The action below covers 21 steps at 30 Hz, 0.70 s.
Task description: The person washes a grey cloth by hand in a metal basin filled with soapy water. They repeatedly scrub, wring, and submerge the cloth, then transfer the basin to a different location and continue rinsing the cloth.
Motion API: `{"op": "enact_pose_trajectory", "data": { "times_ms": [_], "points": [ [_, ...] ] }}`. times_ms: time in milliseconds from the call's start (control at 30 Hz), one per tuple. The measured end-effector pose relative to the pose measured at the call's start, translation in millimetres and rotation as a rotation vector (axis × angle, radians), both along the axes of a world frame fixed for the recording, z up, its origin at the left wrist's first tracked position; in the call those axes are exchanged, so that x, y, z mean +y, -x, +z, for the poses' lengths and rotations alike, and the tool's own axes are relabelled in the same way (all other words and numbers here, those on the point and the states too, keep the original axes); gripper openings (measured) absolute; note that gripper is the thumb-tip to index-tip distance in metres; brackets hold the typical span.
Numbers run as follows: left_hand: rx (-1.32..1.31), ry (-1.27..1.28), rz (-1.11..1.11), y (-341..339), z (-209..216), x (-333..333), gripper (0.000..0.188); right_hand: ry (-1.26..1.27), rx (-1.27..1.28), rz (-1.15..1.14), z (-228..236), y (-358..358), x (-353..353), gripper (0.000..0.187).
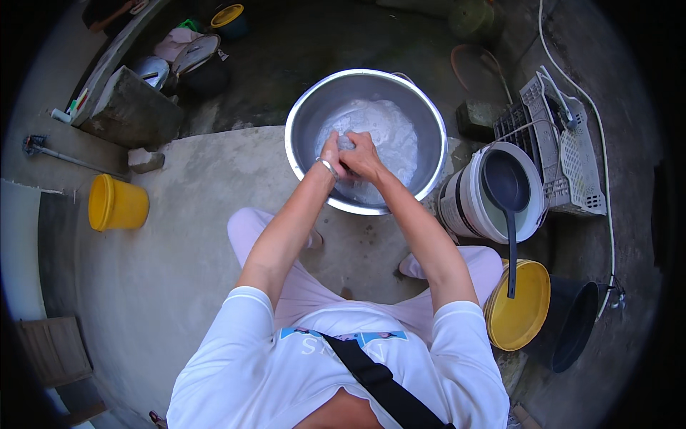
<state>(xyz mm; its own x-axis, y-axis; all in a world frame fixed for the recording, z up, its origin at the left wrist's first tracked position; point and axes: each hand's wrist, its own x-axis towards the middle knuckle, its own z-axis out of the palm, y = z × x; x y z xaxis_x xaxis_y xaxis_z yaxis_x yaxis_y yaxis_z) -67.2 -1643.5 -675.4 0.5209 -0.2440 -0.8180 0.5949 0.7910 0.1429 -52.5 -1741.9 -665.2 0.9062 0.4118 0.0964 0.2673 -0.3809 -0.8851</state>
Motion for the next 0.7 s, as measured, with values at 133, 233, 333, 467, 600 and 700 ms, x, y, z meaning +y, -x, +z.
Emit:
{"op": "enact_pose_trajectory", "data": {
  "times_ms": [133, 233, 333, 467, 600, 700],
  "points": [
    [-0.502, 0.001, 0.078, -3, -32, 19, 0.050, -0.002, 0.006, 0.121, 65, 19, 2, 0.034],
    [-0.976, 0.471, -0.088, -13, -42, 25, 0.046, 0.065, -0.098, 0.084, 66, 27, 6, 0.033],
    [-1.061, 0.527, -0.057, -14, -39, 20, 0.043, 0.044, -0.181, 0.008, 69, 28, 13, 0.026],
    [-0.699, 0.050, 0.106, -7, -32, 5, 0.042, 0.013, -0.299, -0.058, 42, 5, 21, 0.026],
    [-0.457, -0.319, 0.026, -10, -19, -14, 0.040, 0.073, -0.374, -0.221, 17, -22, 20, 0.029],
    [-0.331, -0.333, 0.003, -10, -9, -25, 0.037, 0.168, -0.377, -0.295, 7, -49, 2, 0.037]
  ]
}}
